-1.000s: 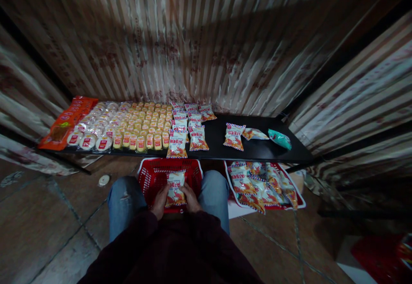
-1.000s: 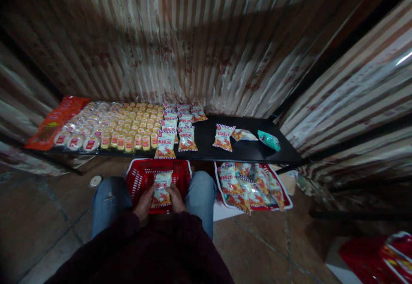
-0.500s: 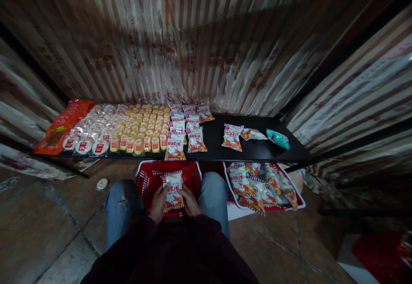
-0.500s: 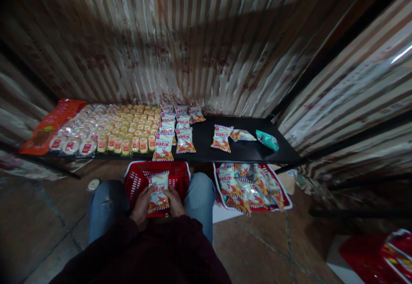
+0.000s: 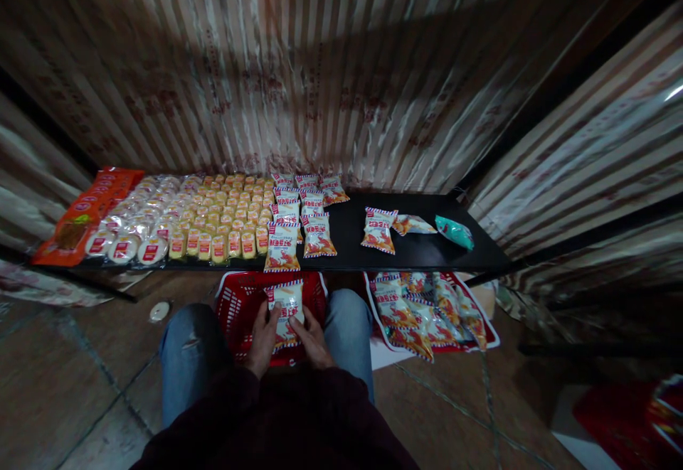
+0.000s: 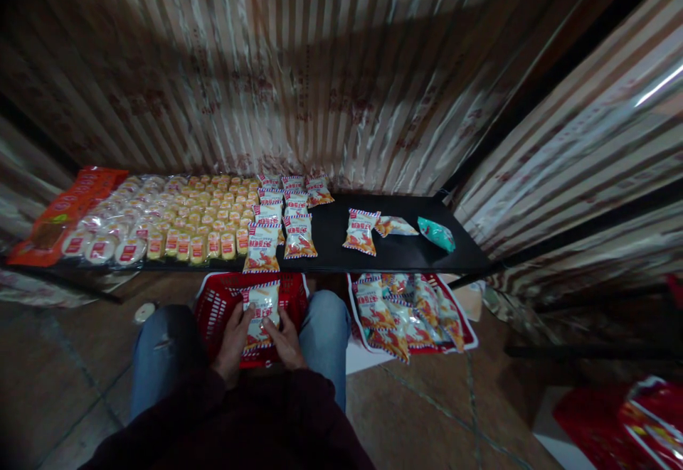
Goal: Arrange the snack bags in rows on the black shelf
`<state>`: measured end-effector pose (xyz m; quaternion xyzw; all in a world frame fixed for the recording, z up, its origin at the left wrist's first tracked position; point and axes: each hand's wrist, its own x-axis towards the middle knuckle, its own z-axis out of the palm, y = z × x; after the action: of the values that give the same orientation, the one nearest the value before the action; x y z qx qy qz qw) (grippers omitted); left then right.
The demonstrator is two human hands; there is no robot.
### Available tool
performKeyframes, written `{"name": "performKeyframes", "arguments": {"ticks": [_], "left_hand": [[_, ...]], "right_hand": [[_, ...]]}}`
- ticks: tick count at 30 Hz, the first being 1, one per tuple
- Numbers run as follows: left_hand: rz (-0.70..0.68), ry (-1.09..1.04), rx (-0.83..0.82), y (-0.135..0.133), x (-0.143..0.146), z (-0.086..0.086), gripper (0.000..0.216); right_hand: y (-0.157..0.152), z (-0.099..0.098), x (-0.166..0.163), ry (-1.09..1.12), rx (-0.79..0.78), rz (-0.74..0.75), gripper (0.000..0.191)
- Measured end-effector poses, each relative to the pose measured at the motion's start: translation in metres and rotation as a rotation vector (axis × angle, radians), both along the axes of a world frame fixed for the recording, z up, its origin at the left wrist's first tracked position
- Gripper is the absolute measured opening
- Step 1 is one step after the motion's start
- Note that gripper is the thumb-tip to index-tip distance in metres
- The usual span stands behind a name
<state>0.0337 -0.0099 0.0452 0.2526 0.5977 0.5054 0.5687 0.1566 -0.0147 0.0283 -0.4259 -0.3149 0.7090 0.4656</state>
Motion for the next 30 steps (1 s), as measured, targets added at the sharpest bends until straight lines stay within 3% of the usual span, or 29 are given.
{"name": "performKeyframes", "arguments": {"ticks": [6, 11, 18, 30], "left_hand": [[-0.021, -0.036, 0.012, 0.014, 0.017, 0.025, 0.063], [-0.058, -0.061, 0.025, 0.03, 0.031, 0.044, 0.061], [-0.074, -0.078, 0.077, 0.061, 0.06, 0.063, 0.054], [-0.107, 0.02, 0.209, 0.124, 0.113, 0.069, 0.037]], "right_hand": [[0.012, 0.016, 0.016, -0.047, -0.019, -0.092, 0.066], [0.022, 0.027, 0.033, -0.019, 0.013, -0.109, 0.053], [0.043, 0.057, 0.062, -0.1, 0.101, -0.134, 0.054], [0.096, 0.068, 0.109, -0.177, 0.167, -0.244, 0.058]]}}
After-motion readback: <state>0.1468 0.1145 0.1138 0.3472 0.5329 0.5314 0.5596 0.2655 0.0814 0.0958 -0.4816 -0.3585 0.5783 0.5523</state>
